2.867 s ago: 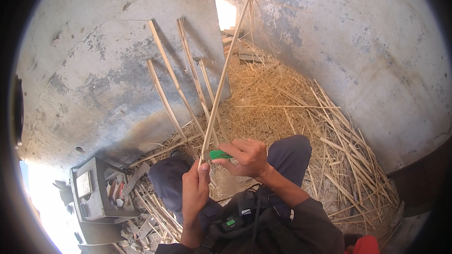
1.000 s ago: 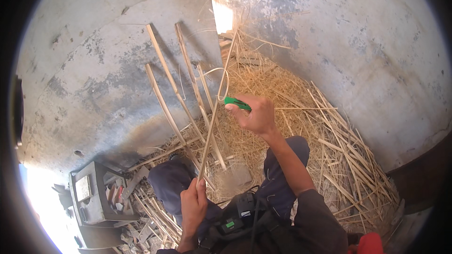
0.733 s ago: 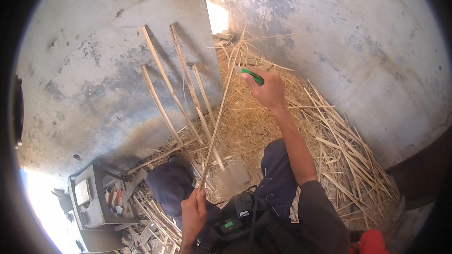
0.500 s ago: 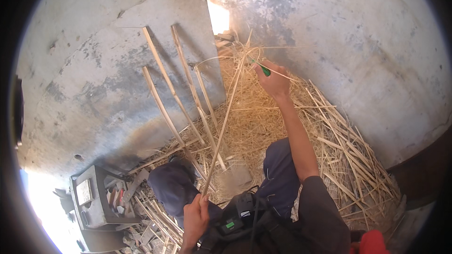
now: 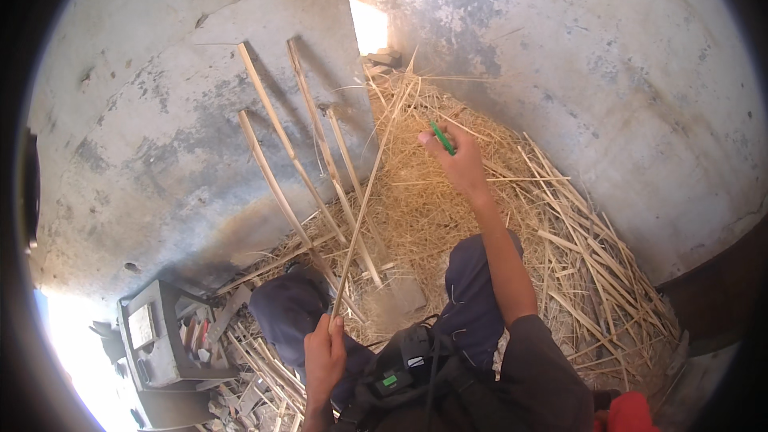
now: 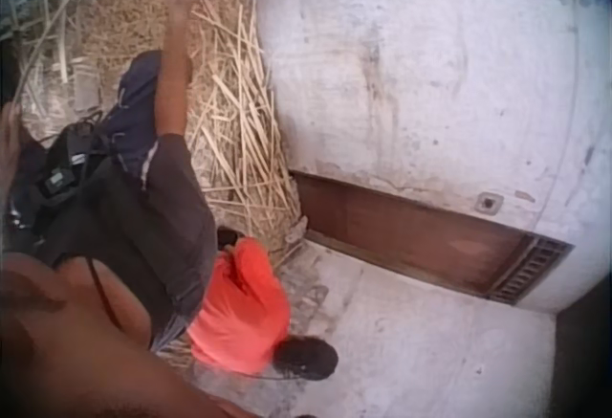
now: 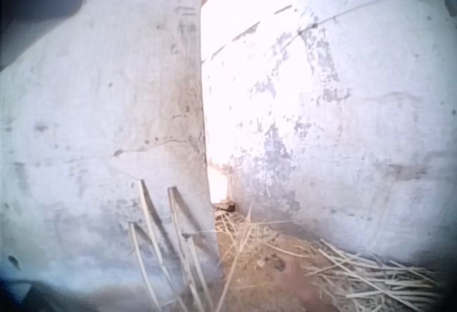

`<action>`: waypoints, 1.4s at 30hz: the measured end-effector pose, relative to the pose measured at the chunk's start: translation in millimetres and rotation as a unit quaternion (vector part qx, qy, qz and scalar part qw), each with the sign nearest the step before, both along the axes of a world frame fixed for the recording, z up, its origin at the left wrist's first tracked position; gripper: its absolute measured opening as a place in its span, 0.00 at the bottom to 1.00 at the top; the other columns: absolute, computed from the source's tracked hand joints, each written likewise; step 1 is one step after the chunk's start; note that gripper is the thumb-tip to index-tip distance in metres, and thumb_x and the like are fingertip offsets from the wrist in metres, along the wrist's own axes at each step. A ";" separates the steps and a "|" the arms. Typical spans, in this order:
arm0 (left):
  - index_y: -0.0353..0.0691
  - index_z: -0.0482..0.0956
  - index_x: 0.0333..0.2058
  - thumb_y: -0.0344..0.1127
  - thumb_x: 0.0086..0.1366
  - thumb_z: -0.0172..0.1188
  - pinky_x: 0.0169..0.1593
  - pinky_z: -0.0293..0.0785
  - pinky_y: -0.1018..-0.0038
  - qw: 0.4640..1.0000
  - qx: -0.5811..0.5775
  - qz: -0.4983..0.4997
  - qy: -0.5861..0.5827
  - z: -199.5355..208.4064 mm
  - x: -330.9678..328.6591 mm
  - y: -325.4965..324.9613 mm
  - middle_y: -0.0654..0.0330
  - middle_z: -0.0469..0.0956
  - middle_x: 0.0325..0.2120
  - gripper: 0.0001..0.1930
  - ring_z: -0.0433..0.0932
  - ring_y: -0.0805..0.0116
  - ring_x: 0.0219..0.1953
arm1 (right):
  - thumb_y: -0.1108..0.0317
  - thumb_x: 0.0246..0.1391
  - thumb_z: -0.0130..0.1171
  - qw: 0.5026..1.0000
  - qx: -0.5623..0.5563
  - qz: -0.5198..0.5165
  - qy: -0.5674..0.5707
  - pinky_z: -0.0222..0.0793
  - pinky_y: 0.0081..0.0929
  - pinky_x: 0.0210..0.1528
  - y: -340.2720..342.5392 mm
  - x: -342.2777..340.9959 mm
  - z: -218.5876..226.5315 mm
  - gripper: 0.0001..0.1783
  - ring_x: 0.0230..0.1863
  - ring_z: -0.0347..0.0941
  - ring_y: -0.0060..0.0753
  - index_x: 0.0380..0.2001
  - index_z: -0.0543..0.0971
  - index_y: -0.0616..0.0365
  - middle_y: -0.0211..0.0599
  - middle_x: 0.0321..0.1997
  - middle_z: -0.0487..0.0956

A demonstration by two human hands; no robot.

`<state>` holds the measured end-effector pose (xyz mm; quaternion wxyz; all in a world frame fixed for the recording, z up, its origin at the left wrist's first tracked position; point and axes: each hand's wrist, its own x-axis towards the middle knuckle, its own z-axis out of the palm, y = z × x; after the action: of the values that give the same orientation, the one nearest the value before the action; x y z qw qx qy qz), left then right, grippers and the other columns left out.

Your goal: The person sits on the floor and uses a green utility knife to split a long bamboo pole into thin strips. They hold the pole with their left hand and carefully shave off the outer layers with the knife in their right hand, creating a pile of bamboo shavings on the floor.

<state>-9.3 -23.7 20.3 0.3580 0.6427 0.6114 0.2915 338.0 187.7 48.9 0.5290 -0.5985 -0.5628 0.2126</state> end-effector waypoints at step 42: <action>0.31 0.75 0.46 0.40 0.82 0.51 0.33 0.67 0.63 0.989 0.001 -0.058 -0.139 5.6 -0.9 32.8 0.52 0.70 0.21 0.15 0.68 0.59 0.24 | 0.53 0.72 0.59 0.983 0.090 0.145 0.064 0.73 0.33 0.40 -71.9 -65.9 -16.4 0.19 0.33 0.79 0.27 0.49 0.82 0.59 0.38 0.36 0.85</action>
<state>-10.2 9.1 25.9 0.4553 0.6309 0.5166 0.3575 272.0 115.8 32.5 0.5795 -0.4451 -0.6254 0.2737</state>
